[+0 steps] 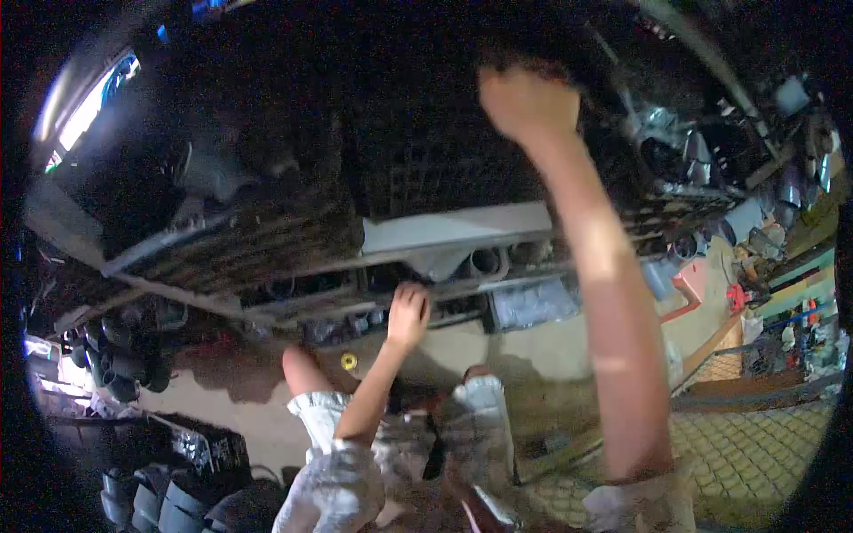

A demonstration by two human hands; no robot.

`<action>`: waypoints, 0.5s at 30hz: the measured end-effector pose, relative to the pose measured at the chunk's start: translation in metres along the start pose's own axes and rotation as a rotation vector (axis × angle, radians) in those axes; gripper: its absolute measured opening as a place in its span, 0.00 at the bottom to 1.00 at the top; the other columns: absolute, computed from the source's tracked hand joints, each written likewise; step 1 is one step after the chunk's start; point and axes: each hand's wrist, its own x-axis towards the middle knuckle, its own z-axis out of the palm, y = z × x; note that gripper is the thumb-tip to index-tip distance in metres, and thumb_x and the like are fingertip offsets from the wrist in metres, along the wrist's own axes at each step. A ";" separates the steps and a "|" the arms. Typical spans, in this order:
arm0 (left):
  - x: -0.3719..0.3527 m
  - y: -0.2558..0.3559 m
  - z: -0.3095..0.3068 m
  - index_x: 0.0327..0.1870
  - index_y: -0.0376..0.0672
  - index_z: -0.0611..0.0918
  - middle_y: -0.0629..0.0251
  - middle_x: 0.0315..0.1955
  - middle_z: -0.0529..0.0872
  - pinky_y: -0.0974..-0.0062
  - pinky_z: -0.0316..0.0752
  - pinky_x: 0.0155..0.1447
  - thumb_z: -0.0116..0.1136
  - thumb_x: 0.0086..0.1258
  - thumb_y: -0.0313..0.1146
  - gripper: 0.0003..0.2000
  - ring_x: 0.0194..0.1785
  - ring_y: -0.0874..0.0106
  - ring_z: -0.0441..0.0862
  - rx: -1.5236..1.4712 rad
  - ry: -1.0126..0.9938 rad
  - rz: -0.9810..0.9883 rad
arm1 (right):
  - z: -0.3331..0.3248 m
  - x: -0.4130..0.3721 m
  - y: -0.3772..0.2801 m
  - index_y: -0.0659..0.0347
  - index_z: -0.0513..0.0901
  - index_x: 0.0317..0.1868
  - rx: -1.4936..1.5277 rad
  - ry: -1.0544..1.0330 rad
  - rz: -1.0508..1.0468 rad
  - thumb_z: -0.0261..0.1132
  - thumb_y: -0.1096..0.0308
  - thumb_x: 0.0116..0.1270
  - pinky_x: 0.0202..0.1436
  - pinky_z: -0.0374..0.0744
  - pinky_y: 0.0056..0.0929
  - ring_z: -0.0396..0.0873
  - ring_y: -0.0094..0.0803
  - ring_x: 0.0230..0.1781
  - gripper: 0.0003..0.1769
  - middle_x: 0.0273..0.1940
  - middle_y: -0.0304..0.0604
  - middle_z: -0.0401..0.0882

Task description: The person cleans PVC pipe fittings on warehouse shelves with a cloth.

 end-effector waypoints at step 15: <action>-0.129 0.039 -0.236 0.38 0.34 0.74 0.63 0.35 0.76 0.78 0.65 0.48 0.45 0.64 0.28 0.08 0.40 0.75 0.72 -0.342 0.692 -0.617 | 0.002 -0.006 0.006 0.58 0.81 0.22 0.167 0.192 -0.053 0.49 0.57 0.55 0.34 0.75 0.35 0.77 0.39 0.29 0.18 0.25 0.45 0.78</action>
